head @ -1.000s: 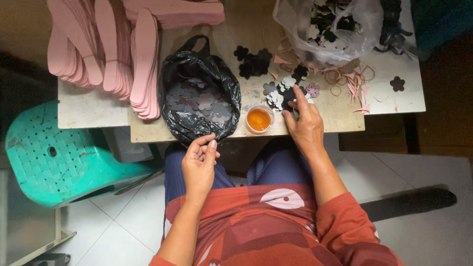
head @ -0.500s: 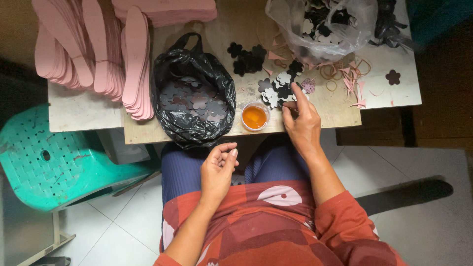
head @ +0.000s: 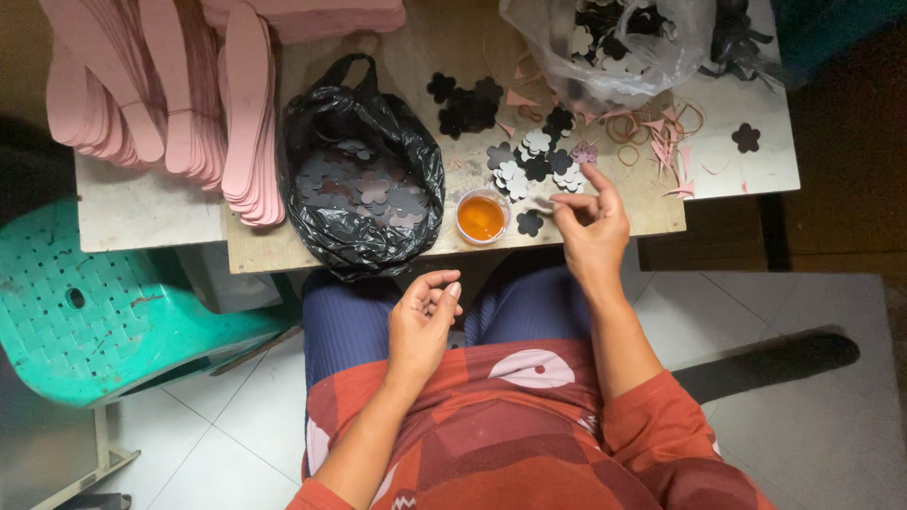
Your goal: The person repeatedly picks up small flower-shaped foam pieces from a black bag and the table, then presses them together by hand. The person alternates between black and white pieces, forming small stacked units and placing them on the table.
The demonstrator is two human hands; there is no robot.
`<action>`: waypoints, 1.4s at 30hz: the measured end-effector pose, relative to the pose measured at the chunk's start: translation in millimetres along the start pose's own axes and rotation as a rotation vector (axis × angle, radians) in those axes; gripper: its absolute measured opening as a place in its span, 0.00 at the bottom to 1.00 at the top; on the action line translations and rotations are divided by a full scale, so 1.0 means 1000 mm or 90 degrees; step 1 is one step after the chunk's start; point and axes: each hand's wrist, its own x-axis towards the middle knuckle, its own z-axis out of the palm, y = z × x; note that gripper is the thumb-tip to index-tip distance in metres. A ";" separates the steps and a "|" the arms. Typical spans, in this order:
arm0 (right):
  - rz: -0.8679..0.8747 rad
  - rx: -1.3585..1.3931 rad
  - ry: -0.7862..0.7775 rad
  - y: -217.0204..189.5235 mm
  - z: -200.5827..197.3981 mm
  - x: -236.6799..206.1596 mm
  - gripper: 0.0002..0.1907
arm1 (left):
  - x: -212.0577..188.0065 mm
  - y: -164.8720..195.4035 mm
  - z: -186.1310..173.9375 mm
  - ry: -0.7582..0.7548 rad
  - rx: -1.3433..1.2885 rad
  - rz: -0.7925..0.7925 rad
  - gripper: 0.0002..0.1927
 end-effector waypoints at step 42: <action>-0.419 -0.507 -0.122 -0.061 0.112 -0.063 0.22 | 0.024 -0.031 -0.071 0.035 -0.262 -0.030 0.15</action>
